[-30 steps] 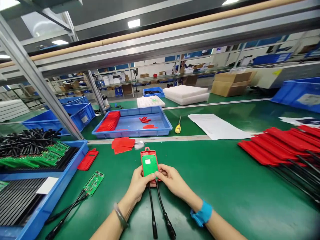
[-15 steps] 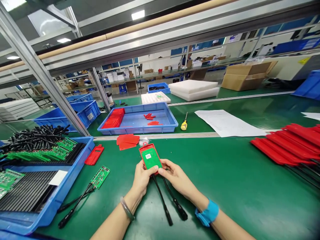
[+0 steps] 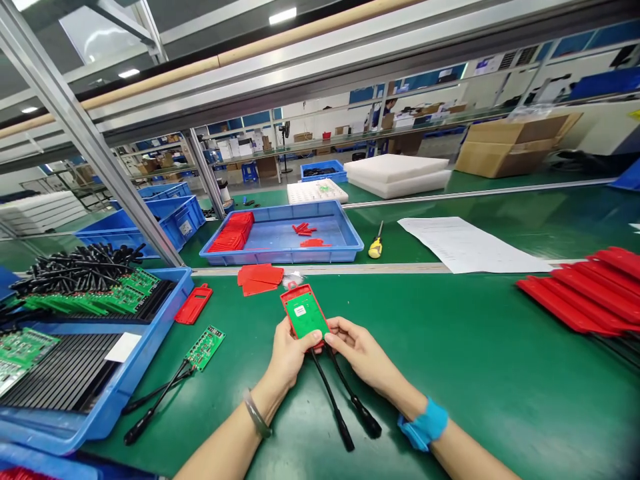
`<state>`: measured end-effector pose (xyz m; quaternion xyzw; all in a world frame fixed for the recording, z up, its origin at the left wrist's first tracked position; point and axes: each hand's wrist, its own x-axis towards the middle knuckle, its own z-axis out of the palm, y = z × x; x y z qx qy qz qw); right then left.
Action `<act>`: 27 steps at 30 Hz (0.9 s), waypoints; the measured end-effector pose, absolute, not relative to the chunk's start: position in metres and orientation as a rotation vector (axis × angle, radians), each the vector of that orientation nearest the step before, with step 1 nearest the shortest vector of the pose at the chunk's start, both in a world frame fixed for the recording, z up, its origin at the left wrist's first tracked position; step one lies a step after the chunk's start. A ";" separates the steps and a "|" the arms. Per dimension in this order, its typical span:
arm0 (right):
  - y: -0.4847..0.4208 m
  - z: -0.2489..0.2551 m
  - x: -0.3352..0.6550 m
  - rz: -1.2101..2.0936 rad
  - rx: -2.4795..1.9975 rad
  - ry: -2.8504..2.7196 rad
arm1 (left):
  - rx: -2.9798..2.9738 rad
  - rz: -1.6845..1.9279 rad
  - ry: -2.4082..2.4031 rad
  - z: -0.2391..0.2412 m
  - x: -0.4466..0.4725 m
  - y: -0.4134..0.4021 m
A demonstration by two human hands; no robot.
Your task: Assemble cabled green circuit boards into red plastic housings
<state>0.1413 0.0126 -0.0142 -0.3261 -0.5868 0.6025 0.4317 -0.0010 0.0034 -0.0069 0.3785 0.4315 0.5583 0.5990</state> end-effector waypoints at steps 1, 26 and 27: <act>0.013 -0.015 0.141 1.487 -0.827 -1.438 | 0.910 1.318 1.005 -0.008 0.001 0.003; 0.007 -0.018 0.139 1.233 -0.908 -1.628 | 0.787 1.222 0.927 0.001 -0.017 0.011; 0.008 -0.017 0.139 1.237 -0.909 -1.622 | 0.781 1.230 0.926 0.002 -0.017 0.010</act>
